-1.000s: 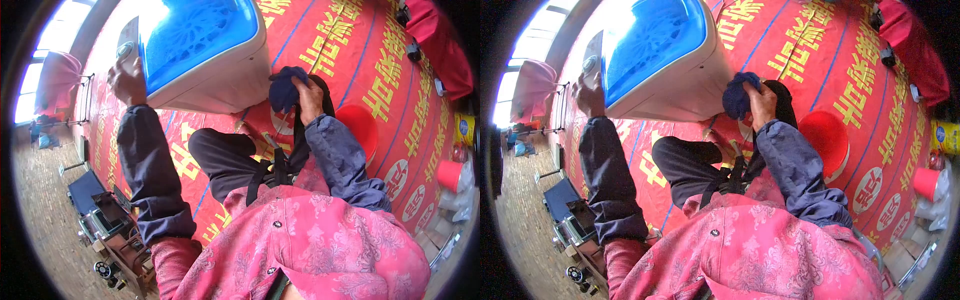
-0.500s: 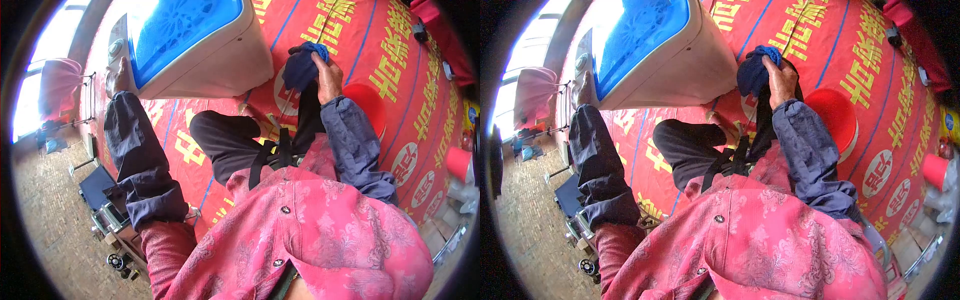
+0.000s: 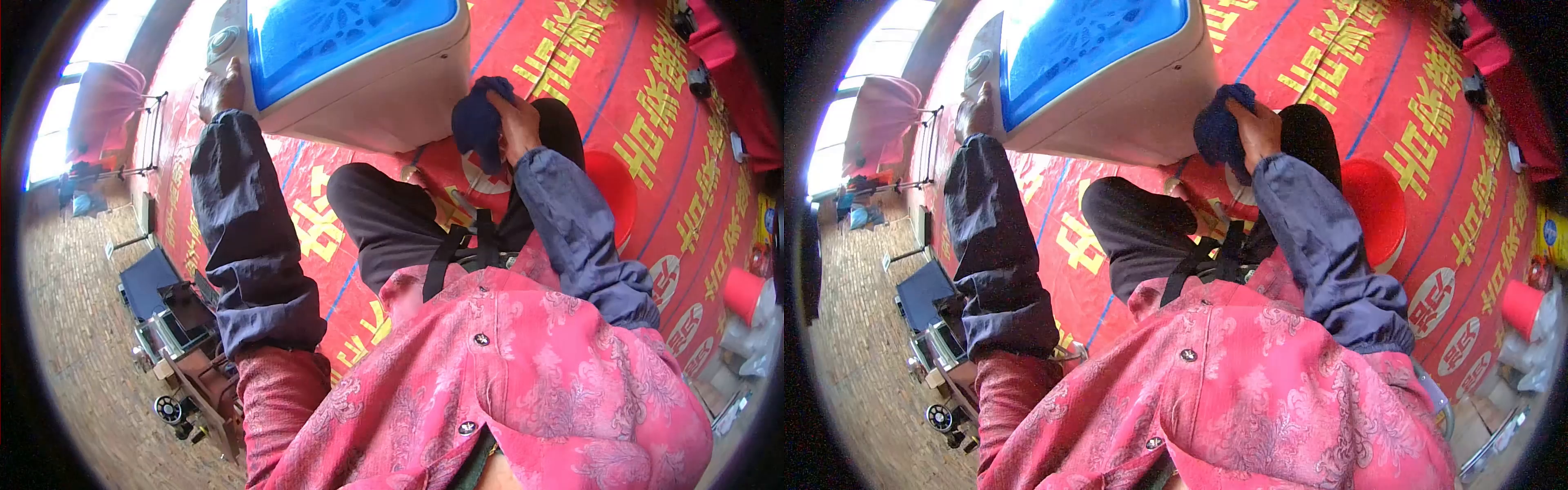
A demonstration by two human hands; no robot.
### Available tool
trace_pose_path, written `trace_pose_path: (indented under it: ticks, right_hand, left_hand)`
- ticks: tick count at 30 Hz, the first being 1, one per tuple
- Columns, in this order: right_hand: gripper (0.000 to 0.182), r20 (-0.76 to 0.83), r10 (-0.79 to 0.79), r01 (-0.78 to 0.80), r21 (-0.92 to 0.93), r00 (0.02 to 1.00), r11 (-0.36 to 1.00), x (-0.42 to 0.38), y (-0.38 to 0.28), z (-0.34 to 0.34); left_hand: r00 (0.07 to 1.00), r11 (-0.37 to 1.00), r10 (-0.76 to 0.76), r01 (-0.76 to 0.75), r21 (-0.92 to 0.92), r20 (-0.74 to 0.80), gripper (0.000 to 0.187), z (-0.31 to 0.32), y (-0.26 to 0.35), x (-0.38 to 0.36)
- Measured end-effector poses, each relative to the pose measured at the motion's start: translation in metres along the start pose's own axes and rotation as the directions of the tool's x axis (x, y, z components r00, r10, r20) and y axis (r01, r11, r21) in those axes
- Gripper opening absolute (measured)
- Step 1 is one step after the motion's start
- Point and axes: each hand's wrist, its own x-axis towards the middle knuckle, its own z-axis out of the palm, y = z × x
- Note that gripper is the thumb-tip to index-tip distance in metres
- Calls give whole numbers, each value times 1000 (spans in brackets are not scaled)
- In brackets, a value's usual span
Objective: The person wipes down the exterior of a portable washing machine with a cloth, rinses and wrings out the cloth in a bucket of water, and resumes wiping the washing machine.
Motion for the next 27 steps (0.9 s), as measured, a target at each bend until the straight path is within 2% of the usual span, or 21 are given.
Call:
trace_pose_path:
  ticks: [3, 4, 7, 8, 10, 11, 13, 15, 16, 19, 23, 24, 26, 27]
  right_hand:
    - [30, -12, 82, -82, -1, 997, 997, 22, 20, 21]
    - [30, 1, 54, -54, -50, 999, 997, 25, 25, 27]
    - [28, -51, 51, -54, -54, 997, 997, 14, 21, 39]
    - [27, -44, 31, -33, -40, 999, 999, 18, 28, 38]
    - [24, -36, -8, 8, -14, 999, 1000, 22, 39, 32]
    - [24, -7, 36, -36, 12, 999, 999, 23, 43, 26]
    - [23, 48, 116, -119, 69, 992, 990, 9, 29, 24]
    - [24, -9, 114, -114, 25, 993, 993, 11, 29, 24]
    - [24, -37, 115, -115, -1, 993, 993, 13, 29, 23]
    - [25, 0, 53, -53, -61, 999, 997, 26, 12, 28]
    - [26, -42, 80, -84, -105, 996, 991, 41, 4, 47]
    - [26, -26, 70, -72, -100, 997, 992, 38, 5, 44]
    - [26, -12, 46, -47, -97, 999, 994, 44, 18, 37]
    - [26, -16, 36, -37, -96, 999, 995, 53, 38, 32]
  left_hand:
    - [1000, 1000, 11, -12, 19, 21, 89, -3, -1, -7]
    - [1000, 999, -26, 26, 47, -1, 78, -3, 0, -12]
    - [993, 1000, -8, 6, -14, -116, 79, -9, -3, -39]
    - [988, 999, 23, -15, 52, -152, 78, 1, -14, -34]
    - [984, 1000, 30, -29, 5, -177, 79, -5, -14, -49]
    - [981, 999, 35, -39, -18, -191, 80, -7, -12, -55]
    - [990, 993, 88, -78, 89, -113, 77, -7, -16, -55]
    - [987, 1000, 7, -8, -9, -163, 76, -12, -9, -70]
    - [995, 995, 18, -27, -99, -96, 77, -15, -9, -72]
    - [998, 998, -56, 56, 0, -4, 76, -9, -10, -60]
    - [997, 999, -32, 30, -28, -72, 76, -7, -15, -57]
    - [984, 999, -47, 48, 0, -169, 67, -4, -14, -60]
    - [973, 990, 91, -66, 121, -210, 68, 14, -41, -43]
    - [980, 997, 61, -52, 57, -187, 65, 2, -30, -52]
